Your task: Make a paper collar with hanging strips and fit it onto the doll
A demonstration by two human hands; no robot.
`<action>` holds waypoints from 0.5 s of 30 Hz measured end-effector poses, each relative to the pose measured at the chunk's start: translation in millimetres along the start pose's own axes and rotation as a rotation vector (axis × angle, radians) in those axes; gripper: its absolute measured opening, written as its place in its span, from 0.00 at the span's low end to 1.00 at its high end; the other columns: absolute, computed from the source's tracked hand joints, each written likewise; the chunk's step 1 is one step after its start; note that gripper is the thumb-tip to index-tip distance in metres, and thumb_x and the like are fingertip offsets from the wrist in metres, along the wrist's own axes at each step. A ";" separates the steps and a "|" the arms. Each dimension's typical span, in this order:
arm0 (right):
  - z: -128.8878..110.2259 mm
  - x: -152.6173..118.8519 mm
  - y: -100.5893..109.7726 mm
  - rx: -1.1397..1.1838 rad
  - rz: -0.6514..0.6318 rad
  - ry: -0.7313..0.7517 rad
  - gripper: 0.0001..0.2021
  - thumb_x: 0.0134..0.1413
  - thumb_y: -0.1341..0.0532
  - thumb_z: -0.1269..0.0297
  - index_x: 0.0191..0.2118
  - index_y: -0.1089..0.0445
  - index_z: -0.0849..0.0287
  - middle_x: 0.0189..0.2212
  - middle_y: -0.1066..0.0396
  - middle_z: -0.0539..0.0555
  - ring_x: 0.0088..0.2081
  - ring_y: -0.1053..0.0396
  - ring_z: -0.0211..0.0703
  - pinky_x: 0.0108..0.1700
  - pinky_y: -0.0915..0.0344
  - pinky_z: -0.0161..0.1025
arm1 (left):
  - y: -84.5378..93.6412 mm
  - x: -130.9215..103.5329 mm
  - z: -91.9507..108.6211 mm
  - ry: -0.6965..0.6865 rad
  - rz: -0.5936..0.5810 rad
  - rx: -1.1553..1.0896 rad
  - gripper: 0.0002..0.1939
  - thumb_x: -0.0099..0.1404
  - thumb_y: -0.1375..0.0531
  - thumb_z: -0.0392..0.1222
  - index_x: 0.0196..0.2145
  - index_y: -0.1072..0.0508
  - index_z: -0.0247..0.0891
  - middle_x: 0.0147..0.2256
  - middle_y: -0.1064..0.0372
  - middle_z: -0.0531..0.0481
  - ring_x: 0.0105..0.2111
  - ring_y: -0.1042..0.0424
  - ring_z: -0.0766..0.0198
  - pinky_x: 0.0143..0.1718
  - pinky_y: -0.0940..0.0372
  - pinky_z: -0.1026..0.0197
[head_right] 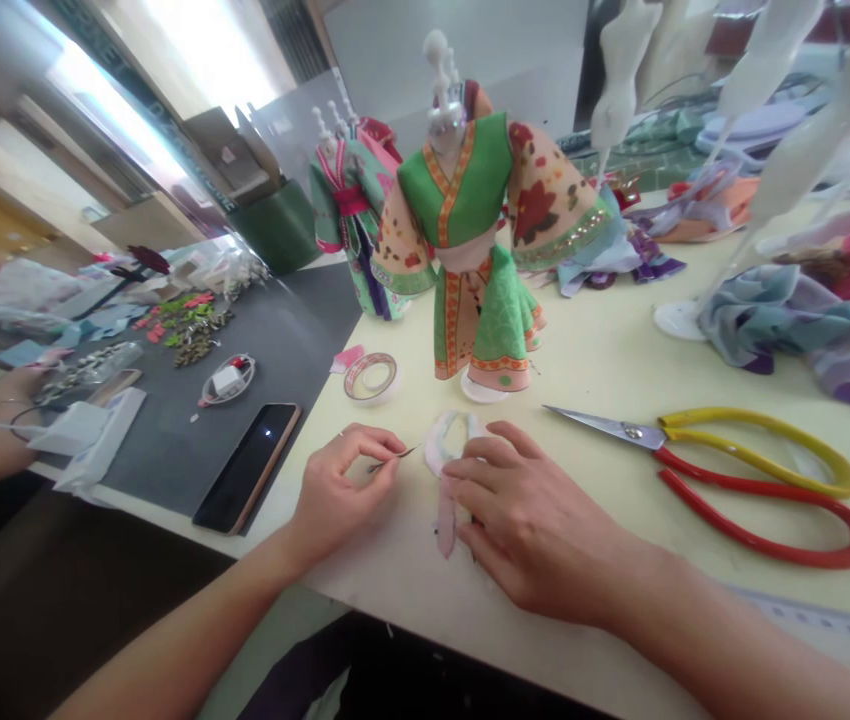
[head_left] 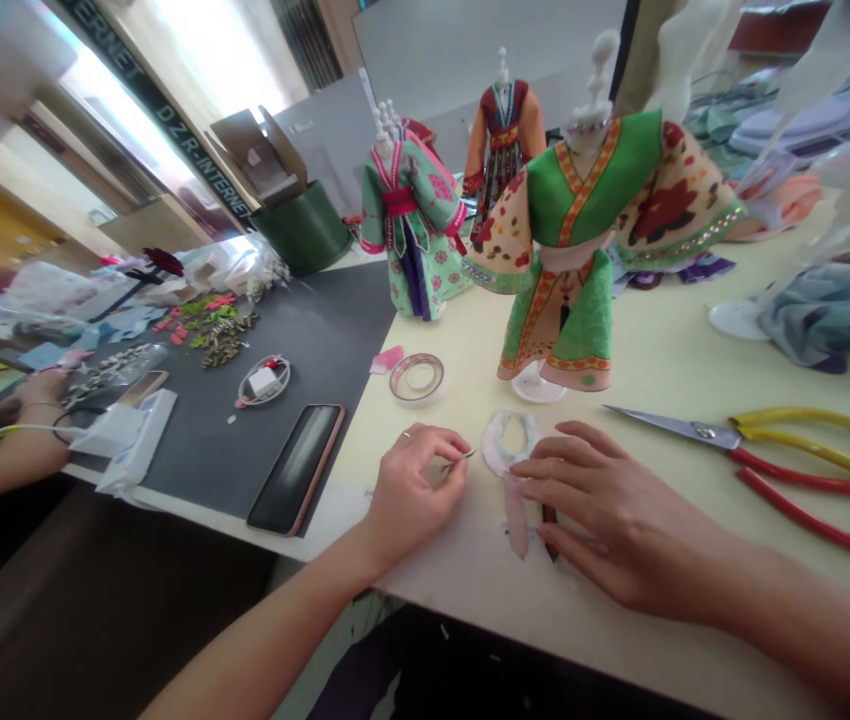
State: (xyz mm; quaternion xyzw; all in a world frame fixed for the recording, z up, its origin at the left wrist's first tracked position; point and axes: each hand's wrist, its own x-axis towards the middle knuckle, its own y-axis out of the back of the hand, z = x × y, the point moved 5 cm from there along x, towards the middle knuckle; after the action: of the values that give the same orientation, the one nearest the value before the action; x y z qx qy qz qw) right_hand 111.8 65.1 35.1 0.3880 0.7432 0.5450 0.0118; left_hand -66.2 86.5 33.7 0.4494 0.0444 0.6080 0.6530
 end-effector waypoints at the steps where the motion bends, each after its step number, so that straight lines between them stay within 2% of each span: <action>1: -0.6 -0.1 -2.5 0.002 -0.032 0.005 0.07 0.56 0.44 0.70 0.38 0.29 0.56 0.40 0.27 0.55 0.46 0.34 0.50 0.54 0.43 0.54 | 0.6 0.3 2.6 -0.105 0.004 0.052 0.07 0.57 0.42 0.28 0.27 0.33 0.38 0.32 0.26 0.49 0.33 0.28 0.62 0.38 0.33 0.57; 4: -0.1 -1.5 -5.6 -0.017 -0.068 0.013 0.06 0.57 0.44 0.69 0.36 0.29 0.56 0.36 0.26 0.55 0.47 0.35 0.51 0.56 0.46 0.56 | -1.6 -0.5 6.7 -0.355 -0.008 0.193 0.08 0.57 0.43 0.26 0.29 0.35 0.38 0.32 0.26 0.48 0.33 0.29 0.62 0.38 0.34 0.56; 9: 3.3 -2.3 1.4 -0.055 -0.031 0.009 0.09 0.59 0.46 0.69 0.40 0.29 0.57 0.41 0.26 0.55 0.48 0.35 0.50 0.57 0.47 0.55 | -9.2 -5.8 9.1 -0.615 -0.023 0.316 0.11 0.55 0.40 0.25 0.29 0.37 0.37 0.33 0.26 0.47 0.32 0.30 0.62 0.36 0.35 0.57; 12: 5.0 -0.8 7.4 -0.066 -0.010 -0.005 0.10 0.60 0.46 0.69 0.43 0.29 0.58 0.41 0.26 0.55 0.47 0.35 0.49 0.56 0.47 0.54 | -12.6 -9.4 6.9 -0.669 -0.028 0.320 0.11 0.54 0.39 0.25 0.31 0.36 0.36 0.34 0.26 0.47 0.32 0.30 0.63 0.36 0.34 0.57; 15: 7.7 -1.1 12.6 -0.088 0.032 -0.015 0.09 0.59 0.45 0.69 0.42 0.29 0.57 0.39 0.26 0.54 0.44 0.34 0.47 0.55 0.45 0.51 | -12.3 -10.4 3.0 -0.640 -0.028 0.287 0.10 0.56 0.39 0.26 0.31 0.36 0.37 0.34 0.26 0.47 0.33 0.30 0.63 0.37 0.34 0.57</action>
State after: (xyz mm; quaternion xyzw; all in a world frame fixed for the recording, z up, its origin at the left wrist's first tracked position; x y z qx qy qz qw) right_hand 123.0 71.9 41.9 0.4031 0.7121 0.5742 0.0256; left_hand -57.8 78.1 22.5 0.7040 -0.0715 0.4147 0.5721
